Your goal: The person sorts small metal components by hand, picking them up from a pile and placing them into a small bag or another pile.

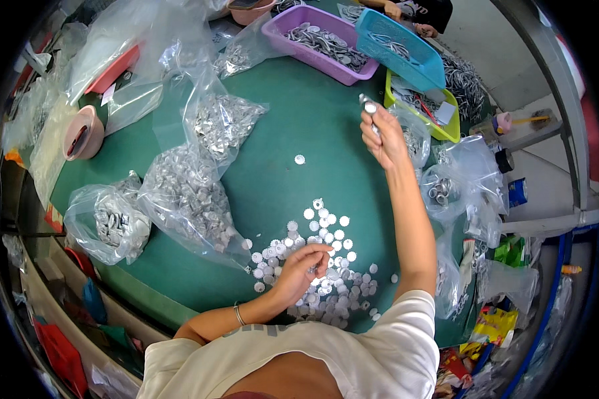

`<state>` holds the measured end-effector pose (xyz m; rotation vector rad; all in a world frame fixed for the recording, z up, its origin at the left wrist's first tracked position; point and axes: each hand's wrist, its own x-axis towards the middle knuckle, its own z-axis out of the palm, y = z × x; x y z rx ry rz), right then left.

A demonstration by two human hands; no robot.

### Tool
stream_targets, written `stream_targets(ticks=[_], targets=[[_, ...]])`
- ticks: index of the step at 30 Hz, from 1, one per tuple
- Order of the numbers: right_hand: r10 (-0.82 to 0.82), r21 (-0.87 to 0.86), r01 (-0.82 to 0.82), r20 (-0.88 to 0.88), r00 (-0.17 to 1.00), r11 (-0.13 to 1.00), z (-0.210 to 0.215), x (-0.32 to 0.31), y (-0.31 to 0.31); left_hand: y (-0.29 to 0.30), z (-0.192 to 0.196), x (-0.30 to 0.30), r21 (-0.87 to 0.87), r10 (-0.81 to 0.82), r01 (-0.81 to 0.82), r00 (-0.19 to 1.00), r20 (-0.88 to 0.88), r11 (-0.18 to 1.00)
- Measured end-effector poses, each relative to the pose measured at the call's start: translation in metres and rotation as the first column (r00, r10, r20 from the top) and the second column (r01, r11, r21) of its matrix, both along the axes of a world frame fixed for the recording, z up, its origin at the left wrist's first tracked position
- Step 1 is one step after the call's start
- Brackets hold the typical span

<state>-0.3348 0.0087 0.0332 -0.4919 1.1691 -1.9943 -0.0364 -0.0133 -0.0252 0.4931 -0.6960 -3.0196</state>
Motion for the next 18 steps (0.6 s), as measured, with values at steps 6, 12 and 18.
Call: stream_targets(ticks=[6, 12, 18], targets=[[0.209, 0.068, -0.209, 0.005, 0.978, 0.976, 0.015, 0.031, 0.048, 0.004, 0.001, -0.001, -0.019, -0.018, 0.019, 0.999, 0.035, 1.0], [0.269, 0.562, 0.357, -0.745, 0.611, 0.746, 0.05, 0.036, 0.087, 0.005, 0.001, -0.001, -0.068, 0.009, -0.006, 0.999, 0.048, 0.998], [0.25, 0.364, 0.872, -0.923, 0.292, 0.326, 0.062, -0.061, 0.16, 0.008, 0.002, -0.004, -0.079, -0.008, 0.014, 0.998, 0.069, 0.997]])
